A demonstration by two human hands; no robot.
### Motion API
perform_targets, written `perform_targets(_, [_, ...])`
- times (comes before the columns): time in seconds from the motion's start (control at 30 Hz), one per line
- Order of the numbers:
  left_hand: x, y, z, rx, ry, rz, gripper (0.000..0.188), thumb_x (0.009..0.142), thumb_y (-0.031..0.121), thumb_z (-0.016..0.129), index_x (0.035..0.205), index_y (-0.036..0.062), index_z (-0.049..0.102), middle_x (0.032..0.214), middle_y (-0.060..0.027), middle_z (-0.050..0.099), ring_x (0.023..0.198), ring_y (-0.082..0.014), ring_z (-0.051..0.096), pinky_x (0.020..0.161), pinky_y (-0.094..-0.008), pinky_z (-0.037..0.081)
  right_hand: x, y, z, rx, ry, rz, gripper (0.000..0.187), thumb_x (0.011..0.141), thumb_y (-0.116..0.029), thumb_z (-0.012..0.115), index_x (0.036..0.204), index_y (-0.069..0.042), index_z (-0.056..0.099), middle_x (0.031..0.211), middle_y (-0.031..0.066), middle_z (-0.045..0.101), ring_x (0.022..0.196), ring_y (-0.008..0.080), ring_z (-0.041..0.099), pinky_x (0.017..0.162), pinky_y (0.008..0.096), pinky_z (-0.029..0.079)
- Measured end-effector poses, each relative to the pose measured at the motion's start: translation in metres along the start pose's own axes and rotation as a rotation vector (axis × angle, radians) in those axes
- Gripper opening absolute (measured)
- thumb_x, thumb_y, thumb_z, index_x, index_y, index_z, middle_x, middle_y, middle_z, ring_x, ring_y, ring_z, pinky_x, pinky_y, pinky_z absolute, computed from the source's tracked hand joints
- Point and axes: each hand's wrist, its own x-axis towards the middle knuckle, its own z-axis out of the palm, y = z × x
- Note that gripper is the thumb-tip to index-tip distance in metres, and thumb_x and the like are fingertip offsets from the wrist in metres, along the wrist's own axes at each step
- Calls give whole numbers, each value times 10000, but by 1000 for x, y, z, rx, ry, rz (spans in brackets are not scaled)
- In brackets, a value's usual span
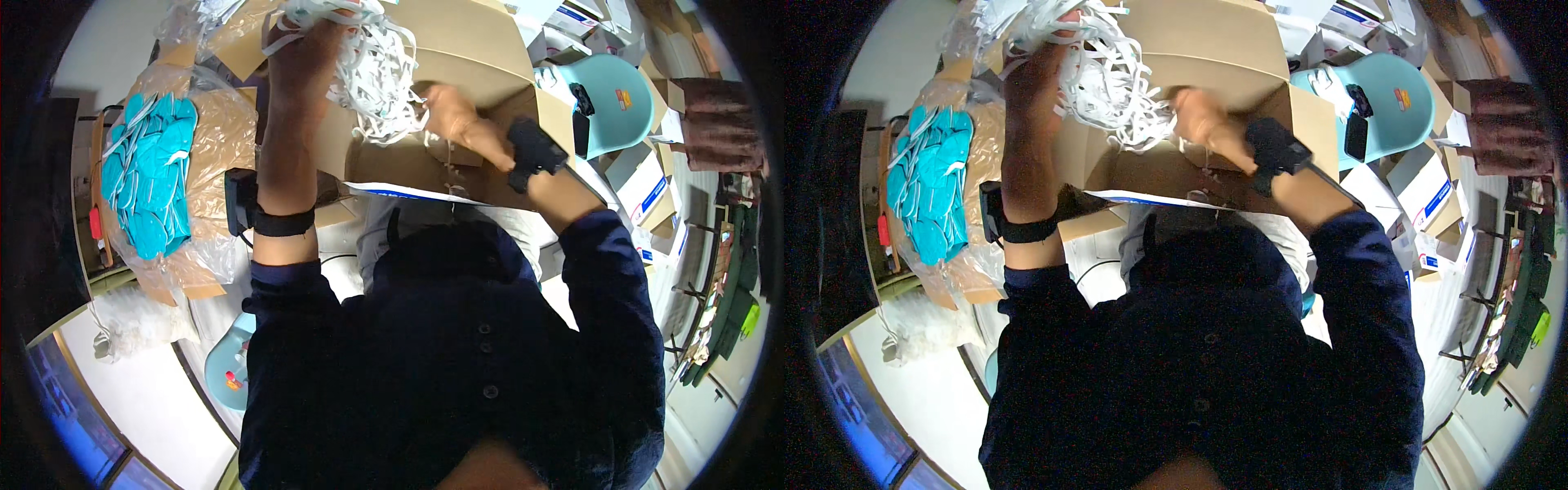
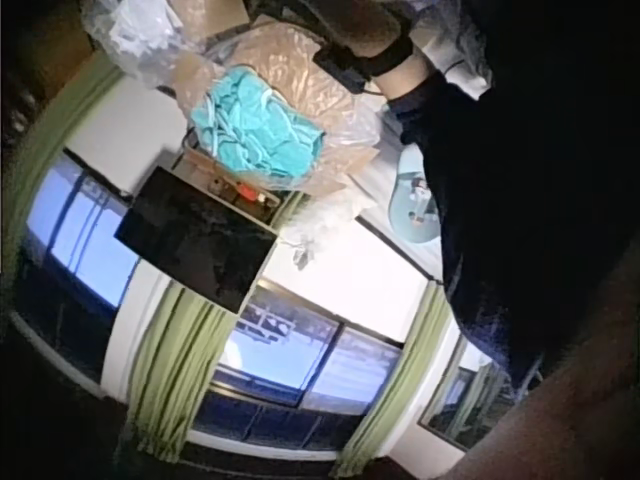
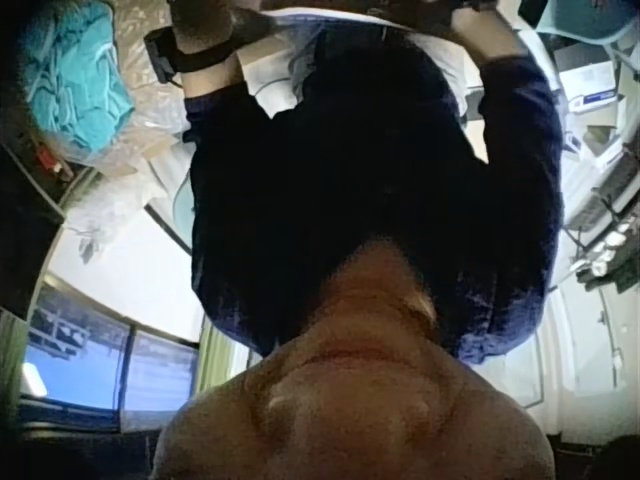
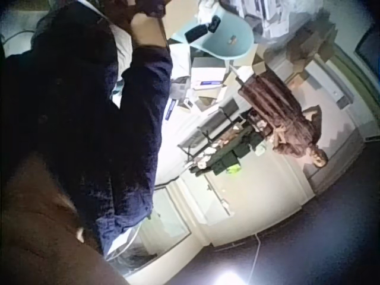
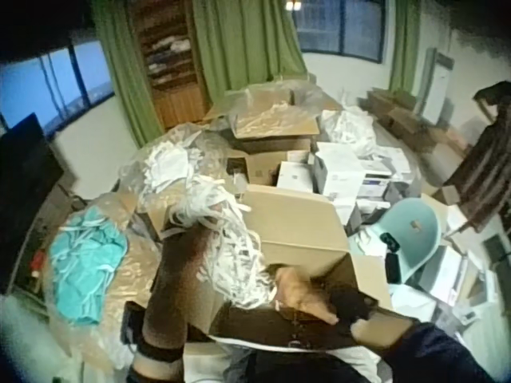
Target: Sorting green surgical masks from a large quantity and packing them into cardboard boxes.
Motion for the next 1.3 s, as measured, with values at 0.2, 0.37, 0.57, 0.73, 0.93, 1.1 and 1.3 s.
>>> perform_targets(0.2, [1,2,-6,21,12,-34,233,890,165,663,1081,33,641,1040,-74,665,931,-186,628,802,-318,511,-20,-28,-69,370,44,-266,127,837,-73,641,931,-17,707,811,75,695,688,156,625,652,309,528])
perform_targets(0.37, [2,33,17,104,-189,-94,243,884,164,667,1088,37,636,1054,-85,663,954,-195,627,822,-322,509,-34,-43,-126,584,113,-374,262,830,45,524,1049,-13,657,834,41,653,701,113,607,640,267,519])
perform_targets(0.57, [-5,62,53,260,-353,-170,255,878,164,672,1097,41,631,1069,-98,661,982,-206,626,846,-327,506,-45,-70,-165,747,-16,-628,284,787,126,605,1035,-2,658,913,23,660,772,71,581,691,210,470])
perform_targets(0.73, [0,64,7,29,-405,-203,325,866,251,684,1115,43,658,1033,-54,674,873,-146,644,773,-299,526,-43,-38,-175,1030,-33,-467,456,792,146,553,1238,52,546,1087,131,671,956,184,645,829,271,507])
perform_targets(0.93, [7,69,-1,35,55,-198,320,859,320,661,1073,85,693,1012,-47,677,863,-158,653,750,-297,517,-44,-41,-120,620,-242,-461,784,696,-94,796,1388,-32,432,1266,155,588,1169,273,548,1029,350,417])
perform_targets(1.1, [3,132,28,-320,-203,-154,339,872,321,626,1103,77,666,1025,-64,670,921,-188,649,829,-344,508,-52,-64,-86,298,-338,-406,497,791,-254,769,1205,-40,598,1176,146,644,1105,241,587,998,333,425])
perform_targets(1.3, [23,117,26,-690,-246,-142,265,922,125,589,1169,30,598,1078,-79,649,890,-211,657,778,-337,549,-47,-49,-68,756,-560,-147,169,957,-90,532,1066,21,599,973,107,662,891,179,648,714,303,554])
